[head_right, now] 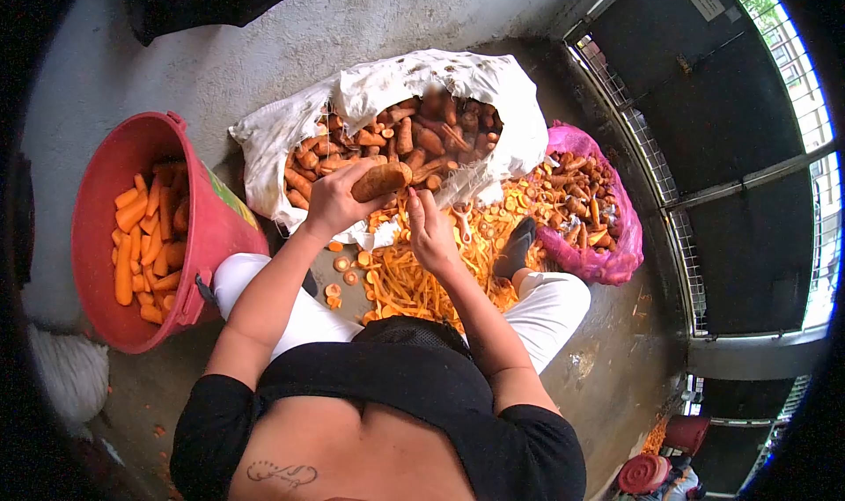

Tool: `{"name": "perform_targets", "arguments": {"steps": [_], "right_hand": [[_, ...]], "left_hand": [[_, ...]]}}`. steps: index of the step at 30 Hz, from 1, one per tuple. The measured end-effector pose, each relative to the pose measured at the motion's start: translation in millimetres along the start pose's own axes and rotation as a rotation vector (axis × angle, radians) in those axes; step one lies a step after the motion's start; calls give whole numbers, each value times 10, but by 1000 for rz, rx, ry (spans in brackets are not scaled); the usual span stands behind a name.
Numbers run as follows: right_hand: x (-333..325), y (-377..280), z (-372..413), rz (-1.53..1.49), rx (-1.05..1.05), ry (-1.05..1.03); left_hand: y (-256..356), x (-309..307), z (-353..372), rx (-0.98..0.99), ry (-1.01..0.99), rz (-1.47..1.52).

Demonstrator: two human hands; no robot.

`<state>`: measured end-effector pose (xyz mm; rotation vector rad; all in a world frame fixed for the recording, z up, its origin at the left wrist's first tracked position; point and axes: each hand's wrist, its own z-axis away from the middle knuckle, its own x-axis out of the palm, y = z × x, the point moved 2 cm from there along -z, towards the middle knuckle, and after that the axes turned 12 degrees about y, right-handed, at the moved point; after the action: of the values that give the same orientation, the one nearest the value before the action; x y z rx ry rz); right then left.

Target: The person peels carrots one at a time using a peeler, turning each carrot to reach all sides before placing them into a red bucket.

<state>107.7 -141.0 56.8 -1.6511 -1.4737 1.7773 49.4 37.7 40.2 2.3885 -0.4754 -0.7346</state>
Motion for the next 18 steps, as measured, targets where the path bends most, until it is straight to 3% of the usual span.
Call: {"name": "perform_targets", "arguments": {"steps": [18], "right_hand": [[-3, 185, -25, 95, -1, -38]], "left_hand": [[47, 3, 77, 11, -64, -95]]}}
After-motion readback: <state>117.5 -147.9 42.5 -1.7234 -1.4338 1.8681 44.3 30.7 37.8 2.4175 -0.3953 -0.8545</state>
